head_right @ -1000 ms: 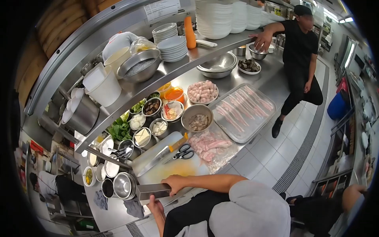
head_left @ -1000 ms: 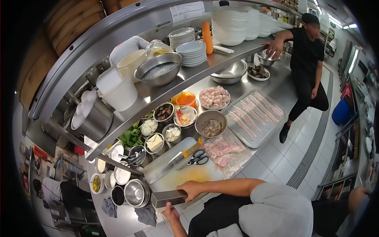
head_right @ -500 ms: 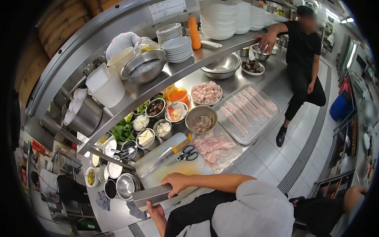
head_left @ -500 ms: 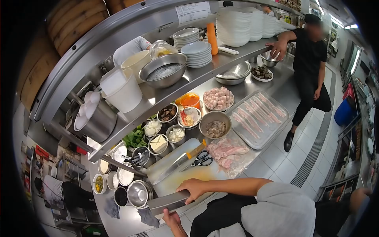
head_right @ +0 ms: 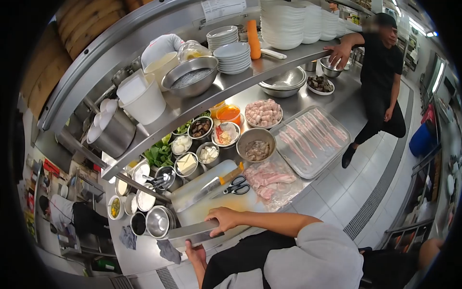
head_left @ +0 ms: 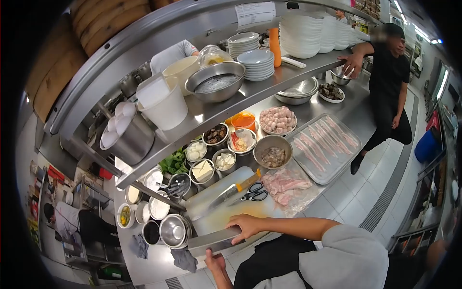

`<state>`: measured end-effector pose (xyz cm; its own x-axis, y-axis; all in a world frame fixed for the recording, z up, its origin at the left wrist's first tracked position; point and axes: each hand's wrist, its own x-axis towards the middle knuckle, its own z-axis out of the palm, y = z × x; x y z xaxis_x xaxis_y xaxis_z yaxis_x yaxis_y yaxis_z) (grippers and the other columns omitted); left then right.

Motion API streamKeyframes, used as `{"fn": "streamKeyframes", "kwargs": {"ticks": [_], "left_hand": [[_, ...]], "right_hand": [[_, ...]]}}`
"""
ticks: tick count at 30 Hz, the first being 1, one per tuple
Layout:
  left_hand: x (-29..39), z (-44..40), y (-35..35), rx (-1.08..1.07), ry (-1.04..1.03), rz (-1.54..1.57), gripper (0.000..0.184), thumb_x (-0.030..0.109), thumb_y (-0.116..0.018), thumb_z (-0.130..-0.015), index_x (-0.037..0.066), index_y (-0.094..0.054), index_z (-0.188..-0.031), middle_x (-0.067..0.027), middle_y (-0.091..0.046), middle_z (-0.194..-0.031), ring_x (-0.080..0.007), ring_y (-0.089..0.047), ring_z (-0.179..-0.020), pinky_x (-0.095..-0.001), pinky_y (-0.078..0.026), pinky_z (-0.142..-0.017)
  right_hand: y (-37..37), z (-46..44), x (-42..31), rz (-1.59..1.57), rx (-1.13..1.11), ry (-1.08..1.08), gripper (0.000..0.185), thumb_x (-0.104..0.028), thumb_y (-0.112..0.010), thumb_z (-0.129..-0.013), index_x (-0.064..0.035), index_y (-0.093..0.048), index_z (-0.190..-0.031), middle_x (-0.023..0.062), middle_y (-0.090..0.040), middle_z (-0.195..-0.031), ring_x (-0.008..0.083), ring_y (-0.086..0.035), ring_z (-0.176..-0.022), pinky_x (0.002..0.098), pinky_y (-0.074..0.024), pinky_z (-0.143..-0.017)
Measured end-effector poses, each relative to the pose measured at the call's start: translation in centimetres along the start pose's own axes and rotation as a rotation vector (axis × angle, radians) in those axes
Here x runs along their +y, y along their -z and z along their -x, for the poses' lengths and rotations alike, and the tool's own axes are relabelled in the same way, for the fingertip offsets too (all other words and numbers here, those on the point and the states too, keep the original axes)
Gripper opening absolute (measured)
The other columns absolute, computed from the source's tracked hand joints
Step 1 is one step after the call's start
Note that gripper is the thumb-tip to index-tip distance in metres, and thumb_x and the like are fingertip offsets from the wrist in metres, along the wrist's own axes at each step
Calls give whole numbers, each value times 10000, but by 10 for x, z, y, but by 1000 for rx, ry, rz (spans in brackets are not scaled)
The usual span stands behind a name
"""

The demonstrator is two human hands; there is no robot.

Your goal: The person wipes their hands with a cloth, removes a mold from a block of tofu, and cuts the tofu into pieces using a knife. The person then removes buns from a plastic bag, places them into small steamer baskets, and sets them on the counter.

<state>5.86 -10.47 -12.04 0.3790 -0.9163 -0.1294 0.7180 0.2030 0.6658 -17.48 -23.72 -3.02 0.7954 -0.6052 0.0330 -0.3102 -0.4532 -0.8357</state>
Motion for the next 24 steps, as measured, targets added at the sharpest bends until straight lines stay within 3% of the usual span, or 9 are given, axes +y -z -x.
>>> {"fn": "streamKeyframes", "kwargs": {"ticks": [2, 4, 6, 8, 12, 14, 16, 19, 24], "left_hand": [[-3, 10, -4, 29, 59, 51, 583, 113, -691, -878, 31, -452, -1403, -110, -547, -1352, -282, -535, -1228, -458, -401, -1088], [-5, -1, -17, 140, 112, -104, 570, 80, -694, -873, 7, -462, -1388, -111, -542, -1364, -278, -525, -1249, -456, -399, -1092], [-9, -5, -16, 186, 77, -92, 573, 32, -697, -864, -9, -463, -1386, -113, -552, -1356, -266, -536, -1242, -434, -406, -1091], [-6, -3, -31, 187, 81, -138, 570, -5, -700, -852, -10, -477, -1377, -111, -570, -1333, -248, -558, -1216, -404, -415, -1085], [-6, -21, -32, 180, 67, -221, 531, 12, -767, -801, -11, -558, -1289, -88, -614, -1257, -215, -577, -1174, -360, -409, -1067], [17, -14, -57, -3, 39, -132, 710, 6, -781, -761, 20, -454, -1390, -77, -543, -1350, -233, -507, -1258, -388, -371, -1097], [34, -3, -68, -122, -21, -153, 720, 11, -777, -763, 20, -438, -1398, -74, -540, -1349, -241, -511, -1253, -386, -366, -1099], [14, 6, -62, -140, -66, -93, 686, -2, -758, -780, 26, -446, -1390, -67, -546, -1333, -226, -515, -1238, -378, -368, -1093], [-34, -9, -37, -12, 47, -175, 620, -49, -712, -806, 43, -466, -1367, -57, -553, -1305, -203, -524, -1205, -365, -377, -1076]], "right_hand": [[-17, 1, 26, -25, 87, 90, 677, -449, -844, -676, -33, -645, -1173, 184, -658, -1065, 358, -625, -988, 421, -491, -877], [-23, -6, 49, 29, -46, -31, 707, -446, -855, -665, -32, -632, -1193, 189, -658, -1095, 366, -625, -1008, 423, -491, -889], [-26, -11, 53, 29, 7, -10, 732, -408, -883, -639, -27, -620, -1207, 177, -666, -1100, 326, -638, -1013, 401, -500, -881], [-28, -10, 61, -158, -78, -130, 727, -322, -922, -613, -16, -612, -1195, 120, -677, -1042, 209, -637, -954, 352, -513, -855], [-15, -11, 53, -247, -45, -197, 720, -294, -922, -623, 14, -599, -1188, 98, -664, -1028, 186, -615, -945, 350, -508, -858], [4, -7, 26, -149, 89, -81, 718, -286, -913, -620, 15, -600, -1191, 144, -645, -1098, 260, -630, -1008, 363, -493, -898], [26, 1, -11, -85, 140, -6, 732, -338, -895, -619, 8, -608, -1197, 186, -637, -1124, 339, -625, -1021, 393, -496, -898], [30, 7, -21, -49, 179, 124, 778, -384, -894, -634, 3, -583, -1234, 173, -622, -1154, 340, -607, -1052, 391, -485, -922], [-9, -7, 52, 82, 19, -64, 774, -384, -879, -654, -18, -569, -1262, 177, -610, -1199, 342, -578, -1127, 415, -471, -957]]}}
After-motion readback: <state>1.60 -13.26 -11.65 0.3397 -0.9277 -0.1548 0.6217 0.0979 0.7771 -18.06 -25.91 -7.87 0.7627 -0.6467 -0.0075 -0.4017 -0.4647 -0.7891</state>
